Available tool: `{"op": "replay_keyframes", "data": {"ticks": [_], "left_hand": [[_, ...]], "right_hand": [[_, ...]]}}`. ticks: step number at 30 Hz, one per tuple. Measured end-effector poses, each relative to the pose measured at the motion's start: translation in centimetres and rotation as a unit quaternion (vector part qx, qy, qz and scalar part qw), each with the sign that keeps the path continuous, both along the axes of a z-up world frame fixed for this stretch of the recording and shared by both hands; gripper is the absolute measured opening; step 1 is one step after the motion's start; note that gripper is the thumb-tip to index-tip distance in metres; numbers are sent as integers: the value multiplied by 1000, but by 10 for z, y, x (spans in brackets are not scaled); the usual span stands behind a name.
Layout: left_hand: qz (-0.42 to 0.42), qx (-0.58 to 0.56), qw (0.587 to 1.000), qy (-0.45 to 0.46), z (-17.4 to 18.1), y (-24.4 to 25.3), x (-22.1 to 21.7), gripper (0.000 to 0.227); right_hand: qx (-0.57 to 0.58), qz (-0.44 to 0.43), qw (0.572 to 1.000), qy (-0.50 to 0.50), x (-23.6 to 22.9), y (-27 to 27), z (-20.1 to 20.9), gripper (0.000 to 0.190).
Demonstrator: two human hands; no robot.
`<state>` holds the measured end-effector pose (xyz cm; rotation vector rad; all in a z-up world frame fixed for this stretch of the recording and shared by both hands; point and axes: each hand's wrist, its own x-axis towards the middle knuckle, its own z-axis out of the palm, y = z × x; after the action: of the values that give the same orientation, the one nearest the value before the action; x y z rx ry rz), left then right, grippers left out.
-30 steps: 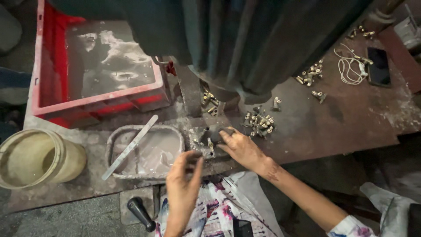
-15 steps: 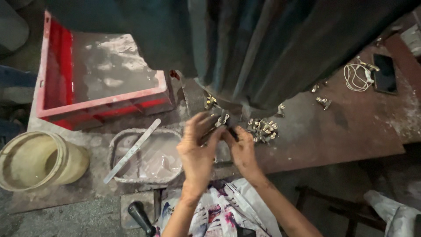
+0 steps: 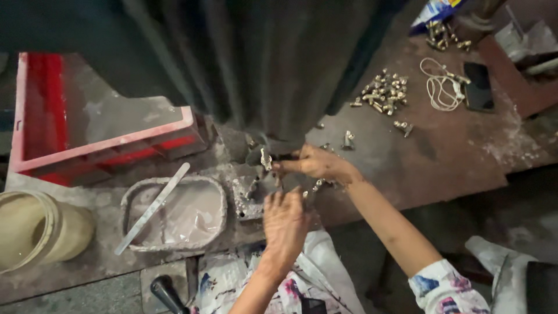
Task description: The person repeatedly picks up small brass-colored metal components from a pile on a workbench and presses them against a rotating grinding wheel. After grinding, the person places the components back onto the workbench. The process is repeated continuously throughout the clip.
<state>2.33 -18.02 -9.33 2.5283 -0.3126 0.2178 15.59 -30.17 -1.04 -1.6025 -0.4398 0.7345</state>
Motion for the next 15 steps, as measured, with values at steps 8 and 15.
{"op": "replay_keyframes", "data": {"ticks": [8, 15], "left_hand": [[122, -673, 550, 480, 15, 44, -65, 39], [7, -643, 704, 302, 63, 57, -66, 29]], "right_hand": [[88, 79, 993, 8, 3, -1, 13, 30], [88, 72, 993, -14, -3, 2, 16, 31]]}}
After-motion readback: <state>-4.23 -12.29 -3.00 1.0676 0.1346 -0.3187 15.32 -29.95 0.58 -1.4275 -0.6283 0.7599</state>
